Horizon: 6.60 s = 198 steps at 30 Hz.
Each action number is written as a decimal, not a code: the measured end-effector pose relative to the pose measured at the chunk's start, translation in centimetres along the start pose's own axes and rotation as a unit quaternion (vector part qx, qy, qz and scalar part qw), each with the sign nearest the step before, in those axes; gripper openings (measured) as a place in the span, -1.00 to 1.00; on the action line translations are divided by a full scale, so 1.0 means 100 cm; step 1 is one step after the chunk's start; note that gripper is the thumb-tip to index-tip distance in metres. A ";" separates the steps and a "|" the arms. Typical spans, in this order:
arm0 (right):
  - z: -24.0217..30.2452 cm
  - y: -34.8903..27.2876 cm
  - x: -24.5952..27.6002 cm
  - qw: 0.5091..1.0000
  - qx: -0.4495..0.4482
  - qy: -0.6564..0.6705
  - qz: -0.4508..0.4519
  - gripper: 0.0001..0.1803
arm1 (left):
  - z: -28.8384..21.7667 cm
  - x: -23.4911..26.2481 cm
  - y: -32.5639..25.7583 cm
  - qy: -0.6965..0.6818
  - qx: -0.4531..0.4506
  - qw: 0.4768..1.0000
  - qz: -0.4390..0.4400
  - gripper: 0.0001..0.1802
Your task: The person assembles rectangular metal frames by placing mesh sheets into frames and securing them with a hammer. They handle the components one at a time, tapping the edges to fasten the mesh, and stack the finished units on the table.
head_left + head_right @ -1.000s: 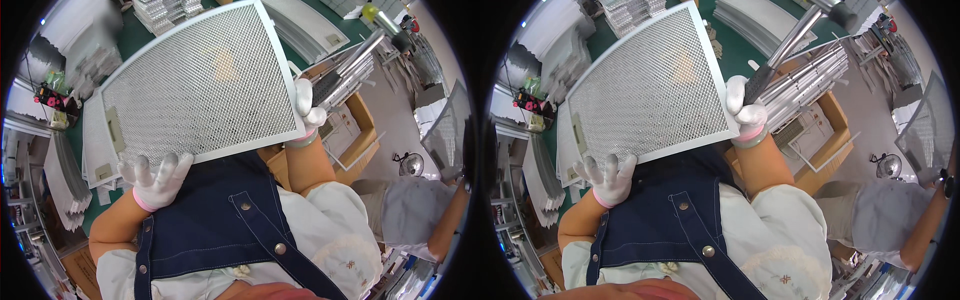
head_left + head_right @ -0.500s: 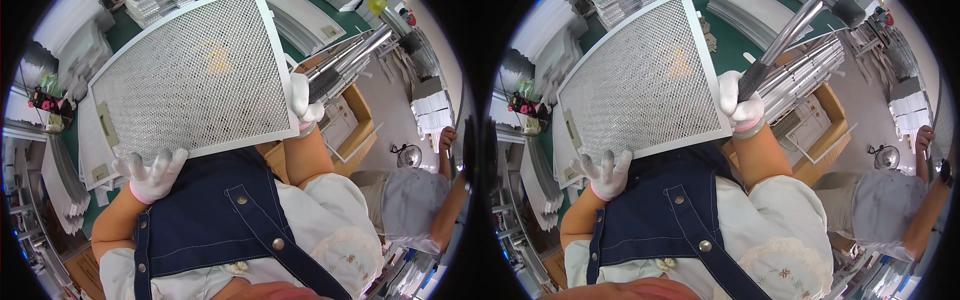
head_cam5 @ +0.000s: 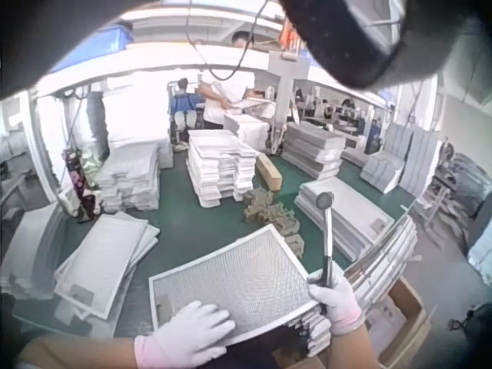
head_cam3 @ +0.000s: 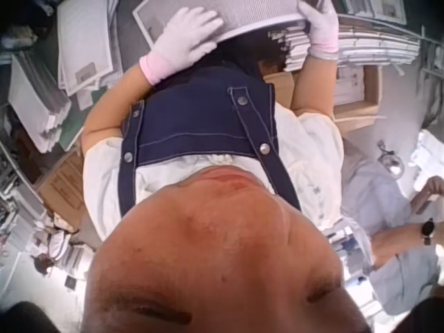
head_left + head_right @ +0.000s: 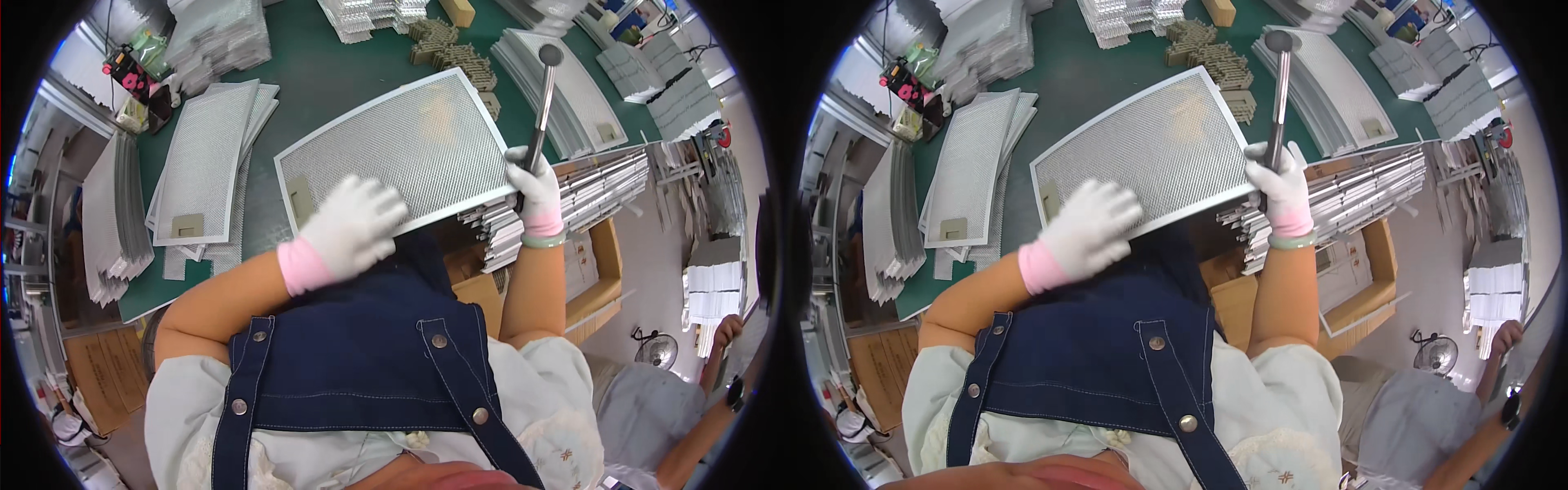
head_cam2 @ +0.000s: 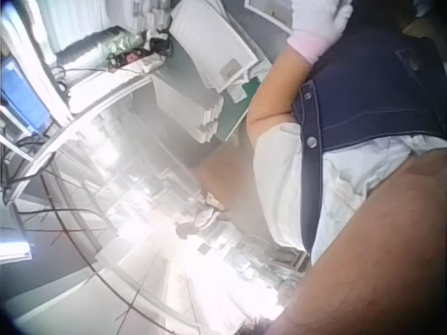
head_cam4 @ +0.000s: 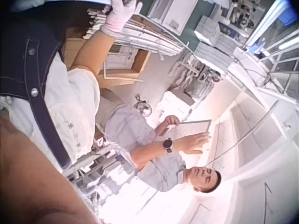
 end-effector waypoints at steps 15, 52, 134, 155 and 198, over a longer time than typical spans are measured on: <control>0.082 -0.010 0.006 0.969 0.206 0.103 -0.092 -0.64 | 0.106 0.096 -0.047 -0.386 0.186 0.836 -0.341 -0.58; -0.003 -0.049 -0.077 0.975 -0.015 -0.220 -0.011 -0.65 | 0.252 0.103 -0.183 0.104 0.568 0.788 -0.212 -0.24; 0.049 -0.075 0.042 0.932 0.157 -0.127 -0.301 -0.69 | 0.046 0.188 -0.147 0.382 0.236 0.837 -0.313 -0.72; 0.062 -0.059 -0.070 0.936 0.060 0.345 0.037 -0.81 | -0.031 0.100 -0.087 0.474 -0.069 0.844 -0.240 -0.55; 0.183 0.017 -0.094 0.695 0.364 -0.618 0.054 -0.37 | 0.128 0.148 -0.010 0.239 0.234 0.926 -0.178 -0.72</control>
Point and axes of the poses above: each hand's wrist, its own y-axis towards the middle knuckle, its own x-axis out of the back of the hand, z = x × y, the point moved 9 cm from there along y, towards the middle knuckle, and after that the axes turned 2 degrees about x, right-handed, at the moved point
